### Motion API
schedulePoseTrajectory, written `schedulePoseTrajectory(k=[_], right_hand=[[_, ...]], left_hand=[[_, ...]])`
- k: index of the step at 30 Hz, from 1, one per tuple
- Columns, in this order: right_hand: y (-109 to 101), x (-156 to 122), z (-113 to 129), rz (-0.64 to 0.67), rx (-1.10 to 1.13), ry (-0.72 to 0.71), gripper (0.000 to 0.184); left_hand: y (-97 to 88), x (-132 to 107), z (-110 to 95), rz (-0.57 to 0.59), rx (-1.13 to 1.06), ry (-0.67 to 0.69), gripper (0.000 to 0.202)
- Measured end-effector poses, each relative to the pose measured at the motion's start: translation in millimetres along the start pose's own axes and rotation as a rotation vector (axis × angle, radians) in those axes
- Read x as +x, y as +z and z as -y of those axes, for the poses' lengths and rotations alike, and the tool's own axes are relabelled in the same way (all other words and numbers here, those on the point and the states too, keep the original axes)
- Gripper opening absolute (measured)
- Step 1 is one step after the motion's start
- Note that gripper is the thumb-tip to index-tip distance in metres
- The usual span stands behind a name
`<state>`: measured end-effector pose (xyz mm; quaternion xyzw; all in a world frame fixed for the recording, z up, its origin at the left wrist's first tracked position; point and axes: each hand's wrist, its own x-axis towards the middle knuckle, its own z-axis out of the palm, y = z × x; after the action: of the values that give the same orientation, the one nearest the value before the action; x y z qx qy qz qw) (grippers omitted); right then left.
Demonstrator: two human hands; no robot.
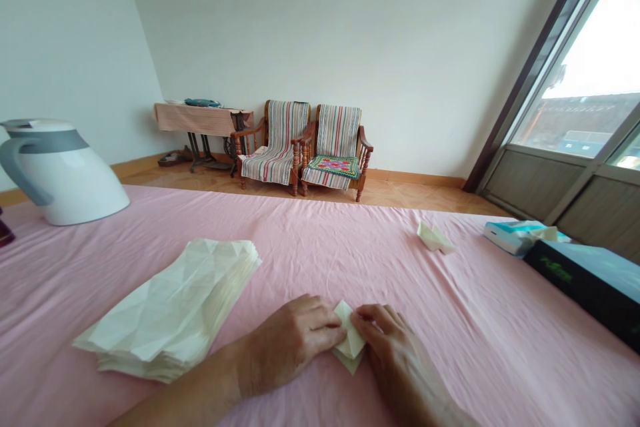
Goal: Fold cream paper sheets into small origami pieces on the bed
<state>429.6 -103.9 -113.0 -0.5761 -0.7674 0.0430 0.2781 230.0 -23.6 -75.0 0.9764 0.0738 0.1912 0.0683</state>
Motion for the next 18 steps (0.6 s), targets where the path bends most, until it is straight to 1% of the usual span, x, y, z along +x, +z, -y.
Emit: schedulePoseTrajectory(k=[2,5,10,14,18], right_hand=[[-2.8,-1.5,1.8,-0.012,0.000,-0.032,0.034],[-9.5,-2.0,7.9,-0.027,0.061,-0.076,0.029],[-15.0,0.0,17.6,-0.022,0.127,-0.167,0.020],[-14.2,0.8,17.7,-0.001,0.137,-0.183,0.020],[-14.0,-0.2,15.8,0.051,0.115,-0.164,0.020]], left_hand=[[0.0,0.5,-0.7,0.014,0.059,0.011,0.020],[0.1,1.4,-1.8,0.027,0.116,0.022,0.019],[2.7,0.6,-1.5,0.013,0.119,0.020,0.019],[4.3,-1.5,-0.8,-0.020,0.081,0.015,0.018],[3.7,-1.9,-2.5,-0.029,0.047,0.031,0.023]])
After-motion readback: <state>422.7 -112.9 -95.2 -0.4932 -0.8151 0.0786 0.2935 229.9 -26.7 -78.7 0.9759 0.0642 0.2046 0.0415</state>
